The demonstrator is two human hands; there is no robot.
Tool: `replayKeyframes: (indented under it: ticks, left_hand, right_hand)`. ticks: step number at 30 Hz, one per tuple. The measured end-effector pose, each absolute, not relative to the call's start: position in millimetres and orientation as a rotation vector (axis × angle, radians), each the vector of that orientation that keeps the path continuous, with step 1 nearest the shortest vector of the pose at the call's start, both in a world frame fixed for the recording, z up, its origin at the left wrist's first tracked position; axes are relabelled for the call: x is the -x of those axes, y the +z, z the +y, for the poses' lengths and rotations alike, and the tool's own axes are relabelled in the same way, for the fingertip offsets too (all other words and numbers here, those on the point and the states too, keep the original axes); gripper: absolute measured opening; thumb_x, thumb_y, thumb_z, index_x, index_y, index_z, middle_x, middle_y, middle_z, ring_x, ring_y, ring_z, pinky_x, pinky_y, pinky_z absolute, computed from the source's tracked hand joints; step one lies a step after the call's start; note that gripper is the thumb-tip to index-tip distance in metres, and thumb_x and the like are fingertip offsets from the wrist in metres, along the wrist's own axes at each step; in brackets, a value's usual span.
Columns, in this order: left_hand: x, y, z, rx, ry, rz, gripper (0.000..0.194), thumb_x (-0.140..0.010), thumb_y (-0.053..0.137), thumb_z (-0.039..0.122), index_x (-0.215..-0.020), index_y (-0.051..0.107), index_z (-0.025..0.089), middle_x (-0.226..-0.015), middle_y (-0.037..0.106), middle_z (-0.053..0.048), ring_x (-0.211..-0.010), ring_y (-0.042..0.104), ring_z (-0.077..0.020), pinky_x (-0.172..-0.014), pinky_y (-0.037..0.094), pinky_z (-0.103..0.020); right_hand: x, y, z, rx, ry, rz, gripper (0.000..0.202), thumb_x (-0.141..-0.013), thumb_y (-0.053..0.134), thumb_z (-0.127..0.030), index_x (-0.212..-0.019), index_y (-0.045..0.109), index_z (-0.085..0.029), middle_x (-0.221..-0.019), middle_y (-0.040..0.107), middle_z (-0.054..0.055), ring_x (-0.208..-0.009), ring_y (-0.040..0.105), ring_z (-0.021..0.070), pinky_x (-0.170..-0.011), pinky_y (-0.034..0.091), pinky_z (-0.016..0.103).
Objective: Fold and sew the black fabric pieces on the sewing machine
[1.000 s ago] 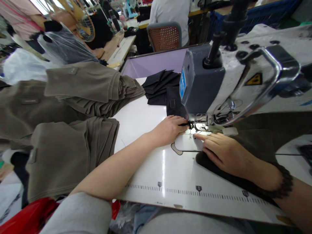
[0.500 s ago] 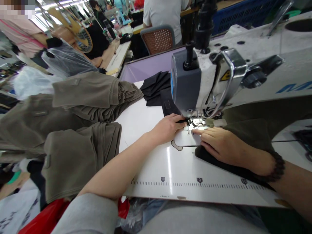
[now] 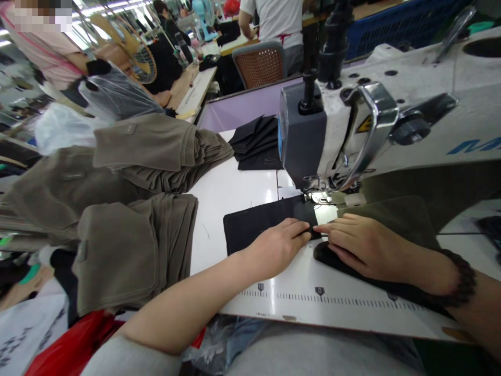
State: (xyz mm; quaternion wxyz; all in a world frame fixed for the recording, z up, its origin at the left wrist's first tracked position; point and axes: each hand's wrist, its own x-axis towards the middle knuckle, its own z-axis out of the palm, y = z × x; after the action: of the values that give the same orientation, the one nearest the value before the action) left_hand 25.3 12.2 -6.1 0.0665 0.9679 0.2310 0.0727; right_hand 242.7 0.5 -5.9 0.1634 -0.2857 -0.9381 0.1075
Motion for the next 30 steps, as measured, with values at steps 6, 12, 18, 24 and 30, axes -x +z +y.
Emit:
replayKeyframes:
  ticks: [6, 12, 18, 24, 30]
  left_hand:
    - [-17.3, -11.3, 13.0, -2.968, 0.27, 0.631, 0.028, -0.09, 0.036, 0.017, -0.105, 0.058, 0.005, -0.113, 0.057, -0.013, -0.106, 0.051, -0.0188, -0.093, 0.045, -0.031]
    - [-18.4, -10.3, 18.8, -2.962, 0.258, 0.635, 0.029, -0.091, 0.034, 0.016, -0.105, 0.057, 0.004, -0.114, 0.057, -0.014, -0.11, 0.051, -0.0181, -0.096, 0.043, -0.03]
    - [-18.9, -9.5, 33.1, -2.916, 0.247, 0.726, 0.028, -0.091, 0.035, 0.018, -0.106, 0.057, 0.009, -0.117, 0.056, -0.01, -0.11, 0.051, -0.0177, -0.094, 0.045, -0.031]
    - [-21.0, -11.6, 54.5, -2.899, 0.195, 0.74, 0.027, -0.09, 0.039, 0.017, -0.108, 0.057, 0.007, -0.118, 0.055, -0.012, -0.113, 0.049, -0.0193, -0.095, 0.044, -0.031]
    - [-25.2, -10.2, 73.4, -2.894, 0.25, 0.745, 0.027, -0.09, 0.039, 0.018, -0.104, 0.059, 0.007, -0.113, 0.058, -0.012, -0.108, 0.053, -0.0197, -0.093, 0.044, -0.031]
  right_hand:
    - [-242.3, -5.0, -3.7, 0.729, 0.292, -2.693, 0.019, -0.084, 0.037, -0.014, -0.076, 0.055, -0.015, -0.094, 0.064, 0.008, -0.073, 0.052, 0.0168, -0.069, 0.041, 0.035]
    - [-241.1, -7.9, -1.9, 0.816, 0.345, -2.691, 0.019, -0.084, 0.038, -0.014, -0.077, 0.056, -0.014, -0.092, 0.064, 0.009, -0.075, 0.054, 0.0174, -0.069, 0.042, 0.036]
    - [-238.2, -11.8, 4.7, 0.895, 0.281, -2.636, 0.021, -0.084, 0.038, -0.014, -0.087, 0.059, -0.012, -0.095, 0.064, 0.01, -0.084, 0.056, 0.0192, -0.074, 0.044, 0.036]
    - [-238.5, -18.9, 10.1, 1.026, 0.246, -2.598, 0.02, -0.084, 0.038, -0.016, -0.088, 0.058, -0.011, -0.106, 0.061, 0.013, -0.09, 0.058, 0.0213, -0.074, 0.046, 0.036]
    - [-237.1, -17.3, 11.7, 1.017, 0.218, -2.604, 0.019, -0.084, 0.037, -0.015, -0.08, 0.056, -0.014, -0.106, 0.062, 0.012, -0.084, 0.06, 0.0205, -0.071, 0.047, 0.036]
